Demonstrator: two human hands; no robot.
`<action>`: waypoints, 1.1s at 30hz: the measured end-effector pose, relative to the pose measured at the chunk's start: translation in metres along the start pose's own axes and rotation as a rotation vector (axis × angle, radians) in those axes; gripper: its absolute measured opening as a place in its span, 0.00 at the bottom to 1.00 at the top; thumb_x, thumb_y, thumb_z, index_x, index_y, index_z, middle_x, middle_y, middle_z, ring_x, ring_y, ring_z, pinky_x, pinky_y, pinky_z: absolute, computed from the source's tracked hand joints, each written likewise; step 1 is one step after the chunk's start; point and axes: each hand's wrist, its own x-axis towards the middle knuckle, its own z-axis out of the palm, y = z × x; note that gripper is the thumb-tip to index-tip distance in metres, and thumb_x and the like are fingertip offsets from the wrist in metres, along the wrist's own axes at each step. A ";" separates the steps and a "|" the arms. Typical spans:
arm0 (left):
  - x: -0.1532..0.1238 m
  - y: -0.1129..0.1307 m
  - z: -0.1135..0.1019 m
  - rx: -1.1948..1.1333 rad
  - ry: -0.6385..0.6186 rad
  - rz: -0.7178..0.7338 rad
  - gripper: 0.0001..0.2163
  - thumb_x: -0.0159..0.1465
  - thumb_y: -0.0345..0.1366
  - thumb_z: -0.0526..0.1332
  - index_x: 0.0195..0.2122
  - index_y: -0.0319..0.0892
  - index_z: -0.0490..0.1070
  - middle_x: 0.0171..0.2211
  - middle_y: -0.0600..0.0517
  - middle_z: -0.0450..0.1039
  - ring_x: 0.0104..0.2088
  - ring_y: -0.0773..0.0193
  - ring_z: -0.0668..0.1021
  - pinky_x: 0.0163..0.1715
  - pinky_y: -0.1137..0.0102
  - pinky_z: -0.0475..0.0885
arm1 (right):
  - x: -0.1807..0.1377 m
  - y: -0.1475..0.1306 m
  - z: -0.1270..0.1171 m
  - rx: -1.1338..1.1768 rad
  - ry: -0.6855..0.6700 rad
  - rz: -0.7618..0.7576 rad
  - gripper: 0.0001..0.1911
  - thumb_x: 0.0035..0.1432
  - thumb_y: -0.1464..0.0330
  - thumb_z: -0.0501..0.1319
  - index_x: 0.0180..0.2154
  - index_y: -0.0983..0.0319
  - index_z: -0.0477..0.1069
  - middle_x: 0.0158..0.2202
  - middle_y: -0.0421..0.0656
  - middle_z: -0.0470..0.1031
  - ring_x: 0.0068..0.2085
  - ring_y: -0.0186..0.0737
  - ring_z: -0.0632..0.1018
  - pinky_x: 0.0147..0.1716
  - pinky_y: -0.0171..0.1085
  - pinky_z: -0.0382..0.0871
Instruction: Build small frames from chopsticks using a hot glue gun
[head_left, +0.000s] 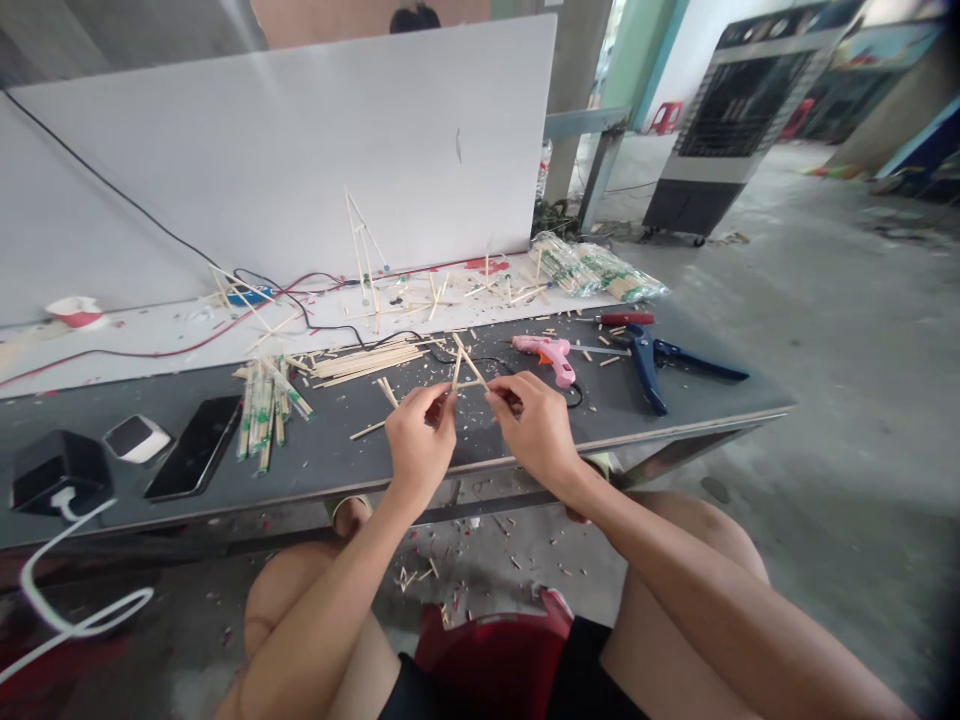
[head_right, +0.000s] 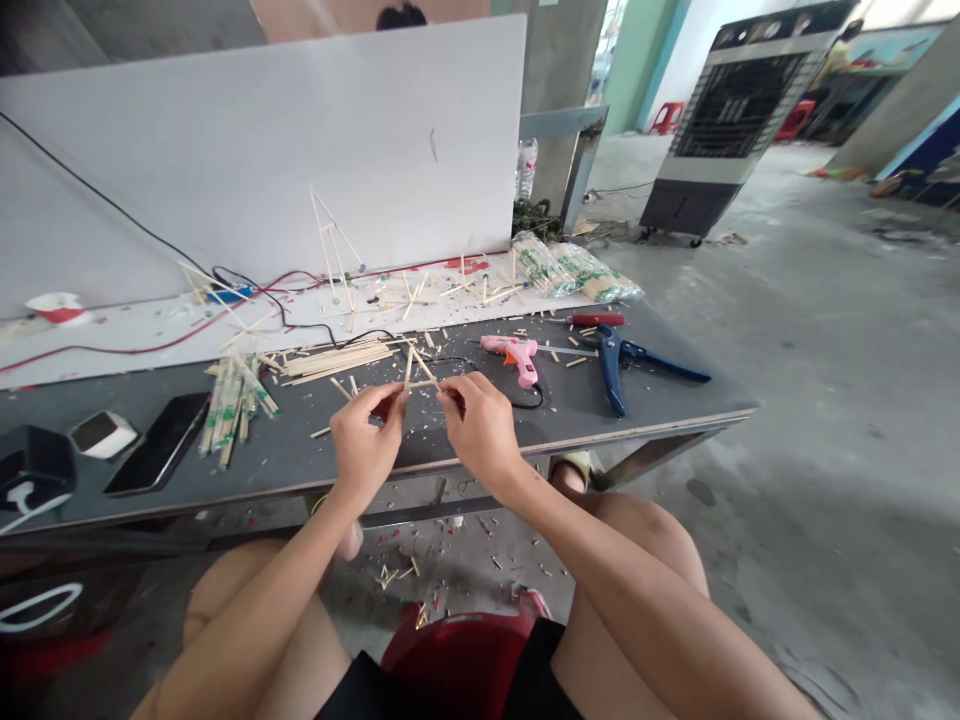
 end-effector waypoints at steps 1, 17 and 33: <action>0.000 0.000 0.000 -0.013 -0.005 -0.018 0.09 0.68 0.39 0.61 0.39 0.40 0.79 0.30 0.50 0.78 0.27 0.65 0.76 0.31 0.70 0.71 | 0.000 0.001 0.000 0.039 -0.008 0.008 0.07 0.64 0.68 0.59 0.40 0.62 0.76 0.37 0.46 0.76 0.33 0.40 0.78 0.34 0.41 0.75; -0.001 0.002 -0.004 -0.072 -0.083 0.070 0.08 0.70 0.35 0.58 0.39 0.42 0.77 0.31 0.51 0.76 0.28 0.66 0.77 0.31 0.72 0.69 | 0.053 0.025 -0.023 0.632 -0.486 0.129 0.23 0.65 0.52 0.58 0.53 0.57 0.76 0.42 0.46 0.79 0.43 0.40 0.77 0.38 0.38 0.72; 0.005 -0.005 -0.004 -0.054 -0.082 0.094 0.09 0.71 0.35 0.57 0.40 0.41 0.77 0.32 0.49 0.76 0.29 0.66 0.75 0.31 0.71 0.69 | 0.080 0.037 -0.090 0.887 -0.224 0.145 0.12 0.52 0.62 0.72 0.28 0.60 0.74 0.25 0.38 0.69 0.26 0.33 0.69 0.26 0.35 0.64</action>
